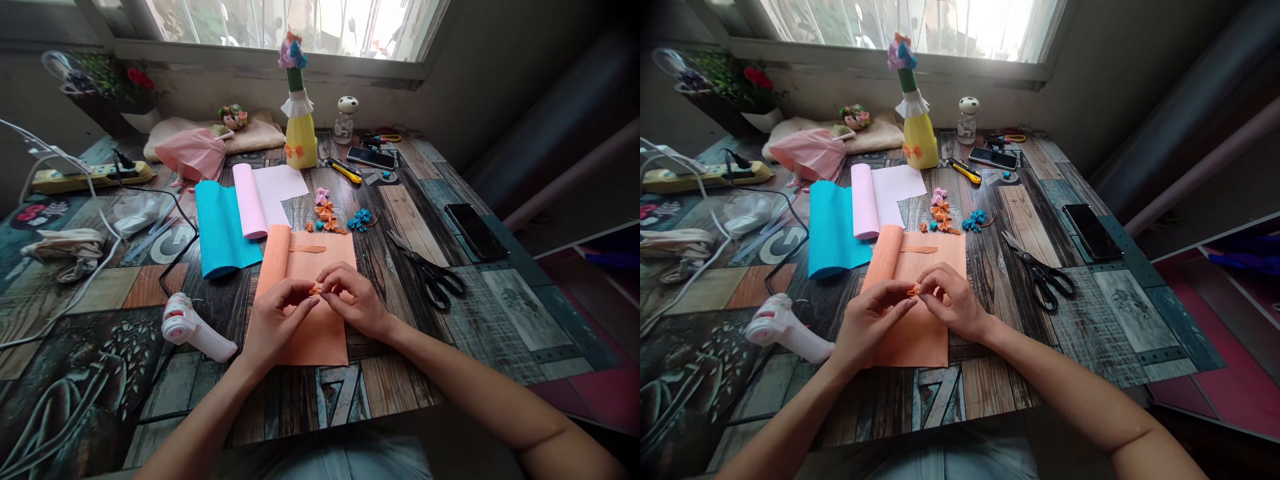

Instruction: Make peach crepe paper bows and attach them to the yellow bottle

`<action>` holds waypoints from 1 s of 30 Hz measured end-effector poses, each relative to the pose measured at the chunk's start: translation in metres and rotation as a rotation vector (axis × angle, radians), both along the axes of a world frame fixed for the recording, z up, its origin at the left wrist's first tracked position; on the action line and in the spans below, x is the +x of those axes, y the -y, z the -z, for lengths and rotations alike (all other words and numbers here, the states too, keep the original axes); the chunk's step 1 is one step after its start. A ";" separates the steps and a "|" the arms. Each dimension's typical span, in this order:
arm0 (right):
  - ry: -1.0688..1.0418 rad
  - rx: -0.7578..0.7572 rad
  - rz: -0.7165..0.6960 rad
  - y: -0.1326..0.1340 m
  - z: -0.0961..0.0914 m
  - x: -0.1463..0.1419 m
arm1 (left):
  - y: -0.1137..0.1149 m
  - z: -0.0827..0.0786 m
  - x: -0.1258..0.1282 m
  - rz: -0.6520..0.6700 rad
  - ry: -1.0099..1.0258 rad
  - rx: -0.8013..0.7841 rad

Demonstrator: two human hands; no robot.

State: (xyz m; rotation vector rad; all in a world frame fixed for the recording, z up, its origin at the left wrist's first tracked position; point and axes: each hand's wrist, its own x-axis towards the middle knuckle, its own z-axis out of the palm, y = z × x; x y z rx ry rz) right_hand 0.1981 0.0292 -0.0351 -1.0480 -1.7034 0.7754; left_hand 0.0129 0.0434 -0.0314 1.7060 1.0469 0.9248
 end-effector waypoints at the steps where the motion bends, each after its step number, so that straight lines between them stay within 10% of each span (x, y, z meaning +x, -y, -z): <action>1: -0.006 -0.003 0.006 0.000 0.000 0.000 | 0.000 0.001 0.000 0.000 0.001 0.000; 9: -0.124 -0.174 0.020 -0.003 -0.001 0.002 | -0.001 -0.001 0.001 -0.046 0.037 0.040; 17: -0.746 -0.829 -0.207 -0.010 0.003 0.010 | -0.001 -0.002 -0.001 -0.038 -0.023 0.079; 30: -0.856 -0.930 -0.352 -0.001 0.005 0.006 | 0.004 -0.008 0.004 0.003 -0.003 0.211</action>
